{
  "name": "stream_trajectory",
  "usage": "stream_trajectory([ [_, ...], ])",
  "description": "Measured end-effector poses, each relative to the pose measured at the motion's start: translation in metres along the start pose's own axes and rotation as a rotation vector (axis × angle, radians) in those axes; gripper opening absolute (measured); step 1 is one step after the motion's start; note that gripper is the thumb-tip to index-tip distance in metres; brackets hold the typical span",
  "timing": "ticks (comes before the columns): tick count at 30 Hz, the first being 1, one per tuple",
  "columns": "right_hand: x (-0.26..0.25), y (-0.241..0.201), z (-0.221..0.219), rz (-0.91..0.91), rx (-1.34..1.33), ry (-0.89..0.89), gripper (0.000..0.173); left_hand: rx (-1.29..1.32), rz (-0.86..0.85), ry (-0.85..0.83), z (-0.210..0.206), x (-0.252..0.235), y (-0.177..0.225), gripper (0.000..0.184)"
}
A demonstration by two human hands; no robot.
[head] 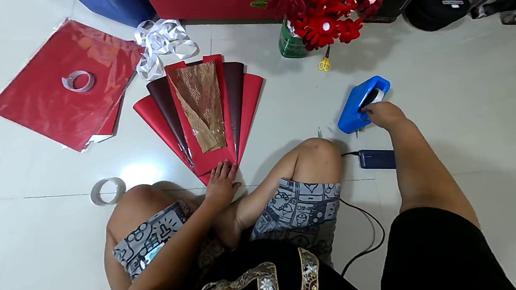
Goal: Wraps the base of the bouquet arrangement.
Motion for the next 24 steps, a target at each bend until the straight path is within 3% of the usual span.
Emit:
stream_trajectory([
  [6,-0.006,-0.017,-0.007,0.022,0.223,-0.104,0.024,0.007,-0.003,0.000,-0.001,0.000,0.000,0.074],
  [13,-0.005,-0.020,-0.013,-0.013,0.412,-0.269,0.031,-0.004,-0.003,-0.016,-0.001,-0.001,0.000,0.075],
  [24,-0.013,-0.015,-0.011,0.073,0.310,-0.096,0.022,0.005,0.004,-0.019,-0.002,0.000,0.000,0.074],
])
Point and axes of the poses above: each hand's wrist, its own x-axis away from the middle knuckle, its own z-axis out of the back of the hand, y = z × x, the point moved 10 cm from there along -x, towards the middle knuckle, and after that the axes turned 4 degrees about -z, right-handed, at the moved point
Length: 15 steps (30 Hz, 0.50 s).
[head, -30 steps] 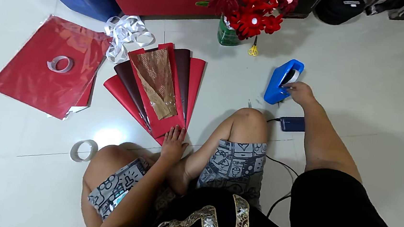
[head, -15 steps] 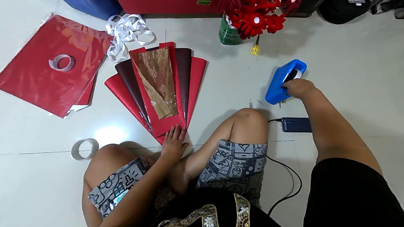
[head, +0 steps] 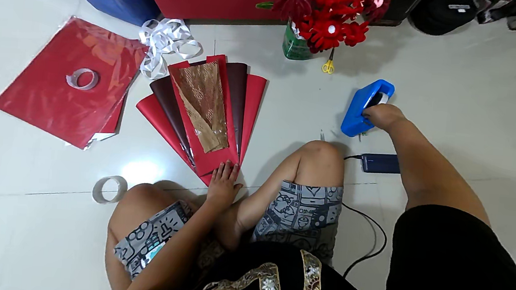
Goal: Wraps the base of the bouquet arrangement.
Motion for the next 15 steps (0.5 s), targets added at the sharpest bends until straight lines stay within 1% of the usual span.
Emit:
stream_trajectory([
  [4,0.009,0.009,0.010,0.036,-0.243,0.053,0.023,0.001,-0.008,0.013,0.001,0.001,0.001,0.074],
  [7,0.031,0.008,0.029,0.052,-0.402,0.075,0.022,-0.002,-0.015,0.018,0.001,0.000,0.002,0.074],
  [9,0.051,0.003,0.044,0.080,-0.378,0.104,0.020,0.001,-0.023,0.022,0.002,0.000,0.002,0.075],
  [12,0.076,0.001,0.059,0.119,-0.270,0.186,0.017,0.009,-0.034,0.029,0.002,0.001,0.002,0.075],
  [15,0.090,-0.009,0.061,0.149,-0.163,0.216,0.017,0.034,-0.051,0.045,0.004,0.000,0.002,0.075],
])
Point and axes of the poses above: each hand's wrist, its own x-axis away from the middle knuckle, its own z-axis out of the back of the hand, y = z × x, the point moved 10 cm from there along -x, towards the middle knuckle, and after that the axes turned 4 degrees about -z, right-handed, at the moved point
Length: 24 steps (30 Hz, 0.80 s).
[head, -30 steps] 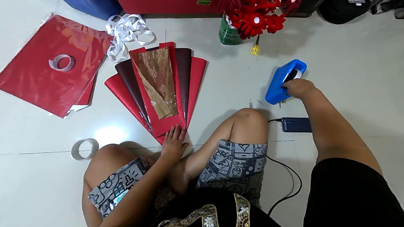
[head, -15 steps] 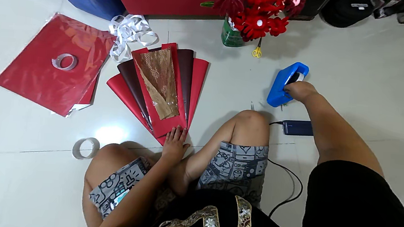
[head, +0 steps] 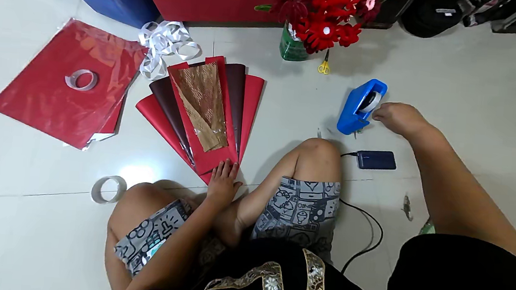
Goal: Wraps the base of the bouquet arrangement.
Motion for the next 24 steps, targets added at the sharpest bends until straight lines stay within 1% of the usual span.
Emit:
stream_trajectory([
  [5,-0.001,-0.045,-0.041,0.019,0.279,-0.147,0.018,-0.021,0.017,-0.031,0.000,0.001,0.000,0.075],
  [8,-0.003,-0.071,-0.066,0.026,0.381,-0.252,0.022,-0.033,0.020,-0.027,0.000,0.001,0.000,0.075],
  [11,-0.005,-0.084,-0.090,-0.085,0.466,-0.428,0.026,-0.044,0.020,-0.033,0.000,0.001,0.000,0.075],
  [13,-0.013,-0.082,-0.109,-0.149,0.490,-0.458,0.026,-0.035,0.020,-0.029,0.000,0.002,0.000,0.074],
  [16,-0.015,-0.081,-0.135,-0.228,0.427,-0.445,0.025,-0.031,0.021,-0.043,-0.002,0.002,0.001,0.075],
  [17,-0.012,-0.084,-0.138,-0.267,0.357,-0.421,0.026,-0.030,0.025,-0.048,-0.001,0.001,0.000,0.075],
  [19,-0.006,-0.084,-0.140,-0.346,0.130,-0.349,0.026,-0.023,0.030,-0.050,-0.001,0.002,-0.001,0.075],
  [20,-0.002,-0.078,-0.145,-0.402,-0.014,-0.309,0.026,-0.020,0.028,-0.046,-0.002,0.002,-0.001,0.075],
  [21,0.003,-0.064,-0.153,-0.489,-0.209,-0.217,0.025,-0.020,0.026,-0.042,-0.002,0.002,-0.001,0.075],
  [22,0.008,-0.046,-0.159,-0.608,-0.454,-0.065,0.025,-0.023,0.026,-0.041,-0.002,0.001,-0.001,0.075],
  [24,0.032,-0.016,-0.168,-0.887,-1.092,0.346,0.025,-0.028,0.024,-0.034,-0.001,0.000,-0.001,0.075],
])
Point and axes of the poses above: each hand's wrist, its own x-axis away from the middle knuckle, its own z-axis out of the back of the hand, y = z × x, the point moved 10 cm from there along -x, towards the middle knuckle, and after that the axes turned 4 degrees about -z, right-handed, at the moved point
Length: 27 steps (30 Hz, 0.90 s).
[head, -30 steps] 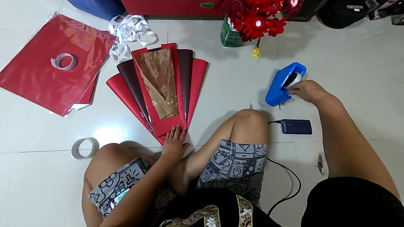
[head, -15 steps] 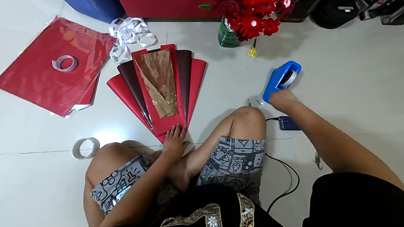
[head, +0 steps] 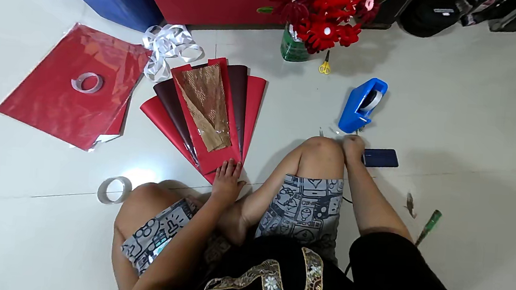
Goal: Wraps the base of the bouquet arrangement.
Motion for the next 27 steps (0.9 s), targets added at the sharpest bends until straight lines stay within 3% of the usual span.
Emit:
stream_trajectory([
  [2,-0.001,0.024,0.006,-0.192,-0.777,0.123,0.027,-0.007,-0.009,0.000,0.000,0.001,0.001,0.075],
  [3,0.000,0.027,0.003,-0.271,-1.037,0.100,0.040,-0.004,-0.012,0.001,0.000,0.001,0.001,0.075],
  [5,-0.003,0.018,0.000,-0.338,-1.177,0.024,0.074,0.004,-0.012,0.001,0.001,0.001,0.001,0.075],
  [7,-0.005,0.002,0.002,-0.386,-1.120,-0.032,0.091,0.001,-0.003,-0.010,0.000,0.000,0.000,0.076],
  [10,-0.008,-0.015,0.010,-0.445,-1.031,0.007,0.088,0.002,-0.001,-0.008,-0.002,0.002,0.001,0.076],
  [14,-0.025,-0.030,0.048,-0.215,-0.777,0.271,0.089,-0.007,-0.005,-0.005,-0.001,0.001,0.001,0.076],
  [17,-0.040,-0.047,0.064,-0.049,-0.280,0.212,0.064,-0.013,0.003,-0.012,0.000,0.001,0.000,0.076],
  [19,-0.047,-0.049,0.061,-0.013,-0.100,0.113,0.060,-0.010,0.003,-0.011,0.000,0.002,0.001,0.076],
  [23,-0.042,-0.053,0.062,0.068,-0.126,0.018,0.039,-0.006,-0.005,-0.007,-0.002,0.000,0.001,0.076],
  [27,-0.040,-0.054,0.070,0.118,-0.236,0.077,0.024,-0.004,0.001,-0.008,-0.001,0.000,0.001,0.076],
])
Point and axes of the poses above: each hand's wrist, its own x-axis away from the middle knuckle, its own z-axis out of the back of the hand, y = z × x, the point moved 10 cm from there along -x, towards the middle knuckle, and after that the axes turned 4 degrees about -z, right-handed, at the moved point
